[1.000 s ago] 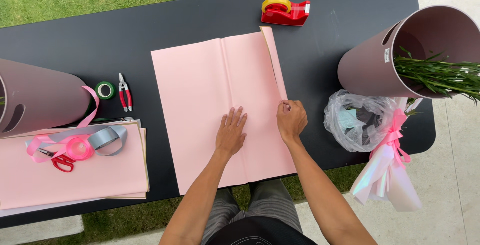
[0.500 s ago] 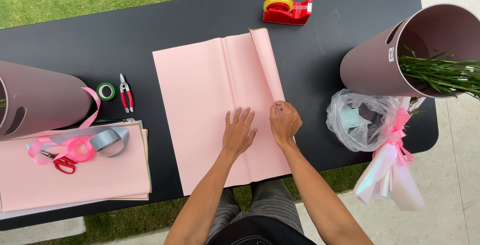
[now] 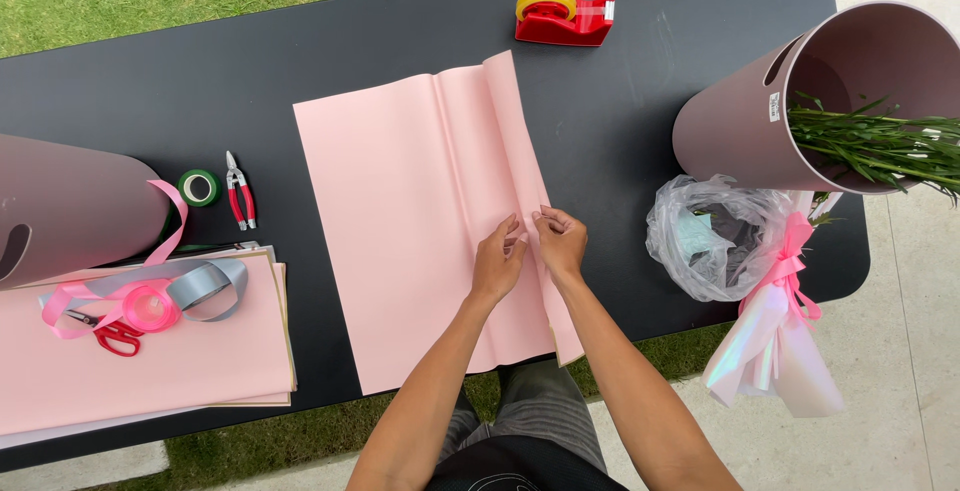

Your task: The person folds a sheet of pink paper several times on a table, uses a pair of pliers to hold the folds in place, and then picks up flowers from a bucket.

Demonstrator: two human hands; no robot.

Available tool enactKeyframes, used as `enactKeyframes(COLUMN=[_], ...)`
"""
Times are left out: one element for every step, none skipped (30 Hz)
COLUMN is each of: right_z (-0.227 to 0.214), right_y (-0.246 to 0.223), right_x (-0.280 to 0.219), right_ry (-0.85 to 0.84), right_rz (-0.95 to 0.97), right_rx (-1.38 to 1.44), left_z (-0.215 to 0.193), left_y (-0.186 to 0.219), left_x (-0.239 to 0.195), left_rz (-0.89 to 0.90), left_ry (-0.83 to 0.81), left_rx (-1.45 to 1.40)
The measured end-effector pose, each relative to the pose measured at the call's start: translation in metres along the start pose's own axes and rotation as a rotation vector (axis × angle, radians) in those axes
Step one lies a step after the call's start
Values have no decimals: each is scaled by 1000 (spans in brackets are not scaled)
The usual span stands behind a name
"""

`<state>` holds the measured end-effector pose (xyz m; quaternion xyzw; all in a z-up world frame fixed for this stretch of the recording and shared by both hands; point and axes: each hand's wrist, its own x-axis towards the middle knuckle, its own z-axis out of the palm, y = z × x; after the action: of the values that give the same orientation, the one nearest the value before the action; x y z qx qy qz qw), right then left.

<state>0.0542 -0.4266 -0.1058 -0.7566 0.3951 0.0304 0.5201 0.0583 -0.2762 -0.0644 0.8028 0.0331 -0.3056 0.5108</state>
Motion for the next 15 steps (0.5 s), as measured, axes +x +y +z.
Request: enactKeyframes(right_z=[3,5,5,5,5,4,4,3,3,3,3,0,-3,-5,-10], right_y=[9,18,22,26,30,30,30,30,33,35,38,35,31,28,23], right_x=[6,11,13,15,17,19,20,22,25,28,31,30,29,28,26], right_ry=[-11,-23,-22,-37,-51,-52,-61,-70,-69,-84,-98,-97,-111,-126,-124], right_rz=[42,83,84,96,107,108,111,113,114,101,88,91,90,87,88], right_rx=[50,99,100,88,77,76,57,38,38,11,-16,-17,-28,-40,-41], left_z=[8,17,21,25,30,39,48,57,59,62,65,64,64,64,61], left_y=[-14,-27,-31,-35,-39,-49,-59,-69,-69,-69,-69,-65,-61,-57,-44], left_x=[9,18,23,28,33,43,53,63,68,72,76,77,78,79,75], left_rz=[-38,-75,-75,-112,-148,-149,-180,-209,-209,-234,-260,-261,-270,-277,-278], left_ry=[30,60,58,82,106,105,143,180,179,203,226,223,235,248,247], left_rx=[-40,-79,-78,-79,-79,-79,-95,-111,-112,-134,-156,-156,-194,-233,-234])
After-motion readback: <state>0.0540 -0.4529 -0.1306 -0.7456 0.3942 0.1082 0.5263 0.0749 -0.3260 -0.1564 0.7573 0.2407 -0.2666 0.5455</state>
